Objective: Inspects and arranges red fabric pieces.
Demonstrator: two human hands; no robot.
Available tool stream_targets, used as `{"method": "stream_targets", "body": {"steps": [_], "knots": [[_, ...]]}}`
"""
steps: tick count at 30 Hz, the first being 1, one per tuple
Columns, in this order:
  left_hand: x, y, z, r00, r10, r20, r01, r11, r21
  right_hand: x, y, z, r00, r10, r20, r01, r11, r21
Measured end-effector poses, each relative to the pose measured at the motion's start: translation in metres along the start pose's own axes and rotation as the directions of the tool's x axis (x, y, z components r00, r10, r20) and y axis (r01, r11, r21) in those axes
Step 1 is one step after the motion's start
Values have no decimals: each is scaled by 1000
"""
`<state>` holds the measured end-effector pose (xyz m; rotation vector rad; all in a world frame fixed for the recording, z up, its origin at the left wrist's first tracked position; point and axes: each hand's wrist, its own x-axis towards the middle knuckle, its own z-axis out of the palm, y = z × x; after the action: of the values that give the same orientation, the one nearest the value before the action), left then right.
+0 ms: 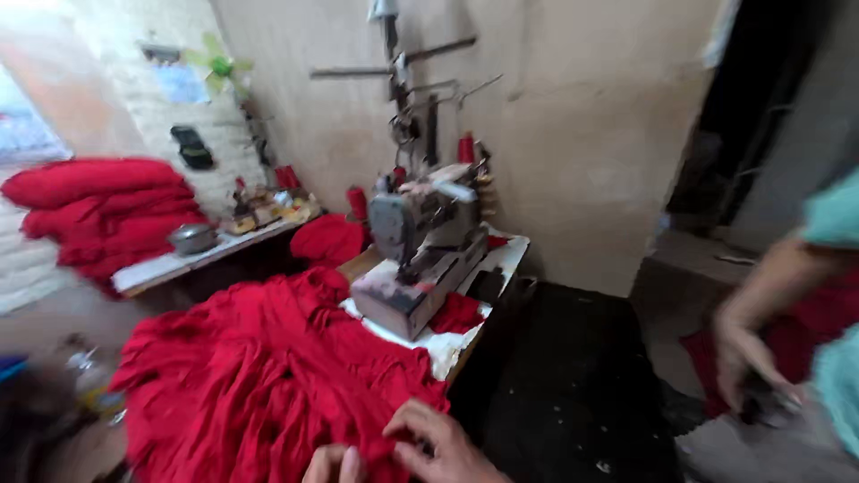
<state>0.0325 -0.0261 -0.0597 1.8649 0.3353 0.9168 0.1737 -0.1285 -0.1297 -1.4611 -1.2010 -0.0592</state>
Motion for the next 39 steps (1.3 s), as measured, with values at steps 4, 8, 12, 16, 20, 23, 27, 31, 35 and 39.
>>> {"method": "stream_targets", "body": {"steps": [4, 8, 12, 16, 20, 23, 27, 31, 35, 39], "knots": [[-22, -34, -6, 995, -3, -98, 22, 981, 195, 11, 4, -16, 1000, 4, 6, -4, 997, -75], [-33, -34, -11, 977, -77, -199, 72, 997, -29, 16, 11, -36, 996, 79, 39, -73, 987, -145], [-31, -15, 1, 931, -89, -353, 43, 990, -136, 14, 19, -48, 994, 107, -1, -106, 987, -124], [-30, -16, 10, 953, 171, -250, -174, 985, 8, 13, 13, -51, 988, 145, 49, -141, 987, -73], [-20, -24, 26, 883, 454, -121, -380, 842, 383, 13, 8, -52, 972, 186, 146, -178, 982, -66], [-14, -24, 38, 874, 485, 0, -410, 738, 536, 13, 6, -52, 972, 192, 138, -177, 978, -114], [-18, -48, 40, 880, 474, -24, -386, 743, 546, 10, 10, -47, 984, 177, 30, -174, 981, -80], [-32, -51, 29, 896, 436, -79, -360, 821, 443, 5, 16, -49, 999, 32, 24, -32, 999, 8], [-47, -52, 25, 917, 383, -106, -314, 862, 398, -2, 15, -43, 999, -41, 18, 42, 998, -43], [-54, -53, 25, 949, 293, -118, -242, 915, 322, -6, 19, -32, 976, -210, 49, 213, 974, -71]]}}
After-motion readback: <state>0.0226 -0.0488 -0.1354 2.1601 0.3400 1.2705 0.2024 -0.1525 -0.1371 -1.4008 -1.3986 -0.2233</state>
